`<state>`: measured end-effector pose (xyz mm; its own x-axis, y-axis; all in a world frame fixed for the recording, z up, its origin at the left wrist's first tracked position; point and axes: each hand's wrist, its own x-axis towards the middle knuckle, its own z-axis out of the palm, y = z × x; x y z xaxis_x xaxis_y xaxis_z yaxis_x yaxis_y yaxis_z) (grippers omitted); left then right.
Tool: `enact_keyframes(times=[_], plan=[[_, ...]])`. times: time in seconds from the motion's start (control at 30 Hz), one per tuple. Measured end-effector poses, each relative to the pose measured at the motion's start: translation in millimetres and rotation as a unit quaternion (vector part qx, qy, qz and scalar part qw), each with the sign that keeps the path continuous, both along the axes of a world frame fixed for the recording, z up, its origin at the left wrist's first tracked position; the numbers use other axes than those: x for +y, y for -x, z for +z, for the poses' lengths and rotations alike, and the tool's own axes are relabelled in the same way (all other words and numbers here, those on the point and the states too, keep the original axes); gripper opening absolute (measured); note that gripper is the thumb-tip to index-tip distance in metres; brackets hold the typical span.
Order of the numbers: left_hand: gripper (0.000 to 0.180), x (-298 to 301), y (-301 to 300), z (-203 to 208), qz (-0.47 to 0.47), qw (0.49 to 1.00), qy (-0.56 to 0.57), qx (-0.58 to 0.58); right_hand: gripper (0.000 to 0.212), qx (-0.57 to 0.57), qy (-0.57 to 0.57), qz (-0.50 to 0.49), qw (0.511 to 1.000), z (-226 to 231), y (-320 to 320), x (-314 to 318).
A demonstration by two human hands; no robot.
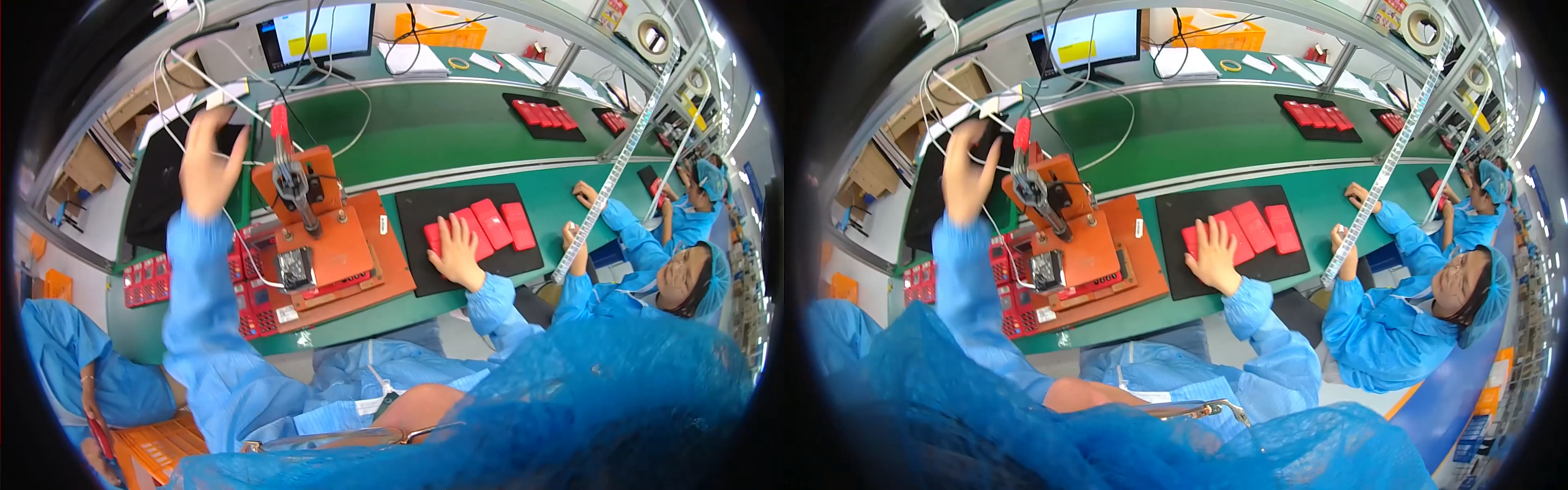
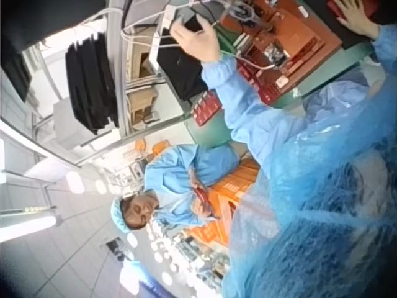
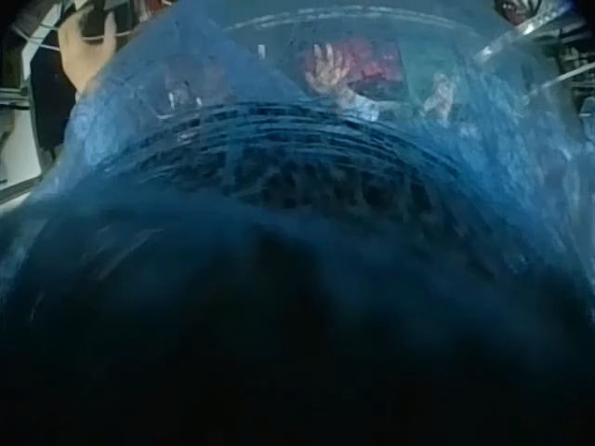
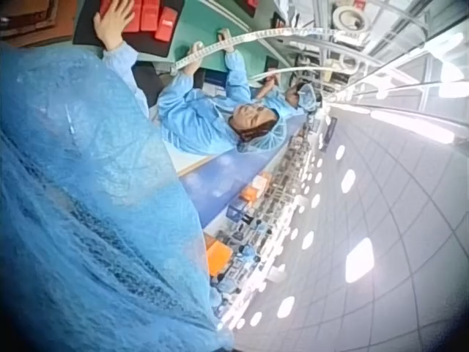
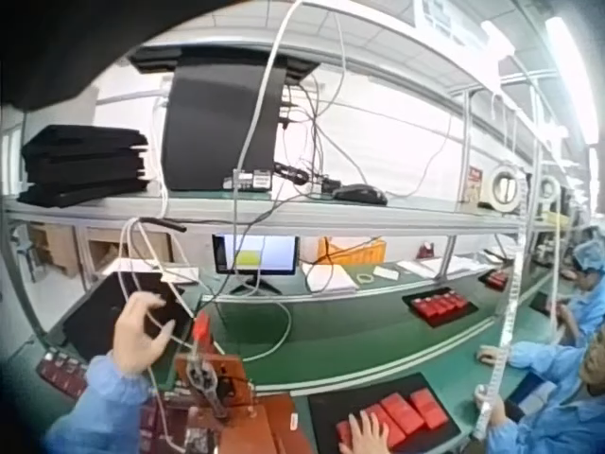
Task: The person assembles red handheld electronic devices by hand using a manual press jig at a factory workstation.
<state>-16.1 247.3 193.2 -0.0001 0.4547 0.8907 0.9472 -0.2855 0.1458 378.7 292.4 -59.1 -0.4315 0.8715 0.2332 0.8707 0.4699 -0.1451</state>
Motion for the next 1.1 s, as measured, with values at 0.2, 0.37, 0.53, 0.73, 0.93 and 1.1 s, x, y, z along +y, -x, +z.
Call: enact_keyframes(times=[0.2, 0.37, 0.53, 0.73, 0.93, 1.1], plan=[[0.070, -210, 150, -213, 0.529, 0.819, 0.191, -0.113, 0.082, 0.026, 0.001, -0.051, 0.998, 11, -22, -12], [0.090, -262, 199, -255, 0.508, 0.698, 0.456, -0.216, 0.079, 0.048, -0.014, -0.001, 0.999, 36, -2, 16], [0.043, -284, 234, -246, 0.214, 0.738, 0.379, -0.516, 0.069, 0.152, -0.022, 0.118, 0.981, 100, 22, -13], [0.029, -263, 61, -181, 0.119, 0.874, 0.087, -0.463, 0.074, 0.308, 0.122, 0.321, 0.887, 116, 67, -111], [0.050, -197, -158, -159, -0.153, 0.878, 0.104, -0.442, 0.076, 0.460, -0.012, 0.436, 0.774, 65, 149, -161], [0.052, -185, -105, -158, -0.173, 0.832, 0.338, -0.403, 0.066, 0.639, 0.353, 0.215, 0.648, 70, 92, -141]])
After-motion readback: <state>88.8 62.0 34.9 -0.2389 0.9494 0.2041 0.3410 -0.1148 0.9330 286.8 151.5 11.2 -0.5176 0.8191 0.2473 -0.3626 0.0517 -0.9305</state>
